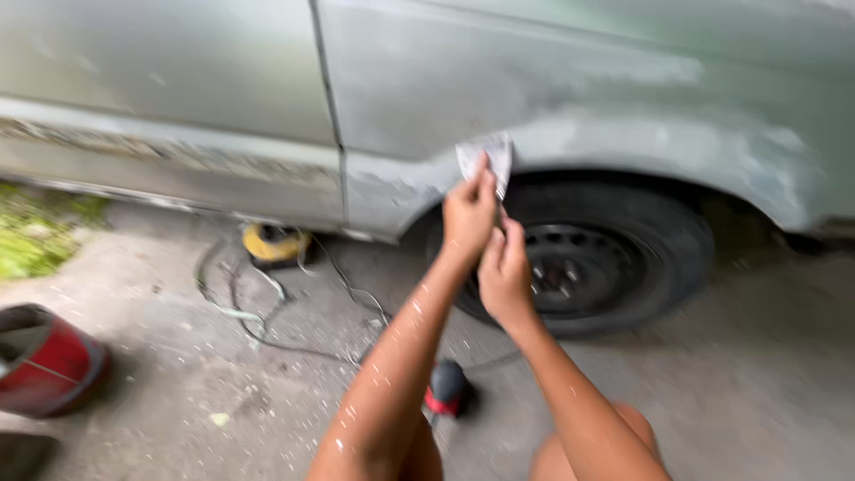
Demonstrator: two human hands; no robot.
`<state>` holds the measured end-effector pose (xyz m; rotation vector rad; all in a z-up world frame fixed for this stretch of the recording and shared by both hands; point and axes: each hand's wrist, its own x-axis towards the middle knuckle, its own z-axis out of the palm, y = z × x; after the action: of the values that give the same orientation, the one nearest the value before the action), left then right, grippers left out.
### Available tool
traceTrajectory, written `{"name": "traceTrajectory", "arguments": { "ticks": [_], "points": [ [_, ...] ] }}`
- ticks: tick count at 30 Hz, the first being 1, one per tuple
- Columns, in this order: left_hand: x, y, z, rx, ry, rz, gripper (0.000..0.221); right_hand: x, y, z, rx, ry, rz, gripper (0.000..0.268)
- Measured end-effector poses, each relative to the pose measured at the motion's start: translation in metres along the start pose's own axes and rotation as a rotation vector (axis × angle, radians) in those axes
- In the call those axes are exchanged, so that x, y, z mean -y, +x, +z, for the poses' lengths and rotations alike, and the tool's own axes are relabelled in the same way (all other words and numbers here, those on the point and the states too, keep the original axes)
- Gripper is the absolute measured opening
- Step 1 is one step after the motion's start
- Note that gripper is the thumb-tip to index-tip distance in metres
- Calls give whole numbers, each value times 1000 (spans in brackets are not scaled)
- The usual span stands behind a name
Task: The person scrapes the front fender of a silver car using a green-handled scraper. They repeatedly scrape the surface near the wheel arch to remove material, occasionally pausing to feel the surface with their hand.
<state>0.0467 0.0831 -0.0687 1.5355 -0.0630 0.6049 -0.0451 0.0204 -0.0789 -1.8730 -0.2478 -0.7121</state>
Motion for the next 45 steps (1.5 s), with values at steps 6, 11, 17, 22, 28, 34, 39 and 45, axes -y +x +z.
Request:
{"name": "traceTrajectory", "arguments": {
  "ticks": [6, 11, 17, 22, 28, 34, 39, 45],
  "points": [
    [9, -1, 8, -30, -64, -41, 42, -26, 4, 1, 67, -107, 66, 28],
    [10, 19, 18, -127, -165, -15, 41, -22, 32, -7, 149, -112, 97, 28],
    [11, 7, 2, -106, -263, -82, 44, 8, 21, -20, 278, -87, 193, 32],
    [14, -17, -4, 78, -47, -169, 51, -20, 0, -32, 363, -110, 316, 33],
    [0, -25, 11, 83, -15, -189, 52, -45, 0, -25, 204, -27, 323, 35],
    [5, -1, 12, -18, -7, -166, 48, -45, 16, 2, 67, 37, 152, 29],
    [-24, -27, 11, 56, 51, -261, 50, -41, -4, -26, 79, 22, 212, 31],
    [-11, -5, 18, 24, 24, -235, 47, -37, 12, -8, 11, 53, 168, 28]
  ]
}}
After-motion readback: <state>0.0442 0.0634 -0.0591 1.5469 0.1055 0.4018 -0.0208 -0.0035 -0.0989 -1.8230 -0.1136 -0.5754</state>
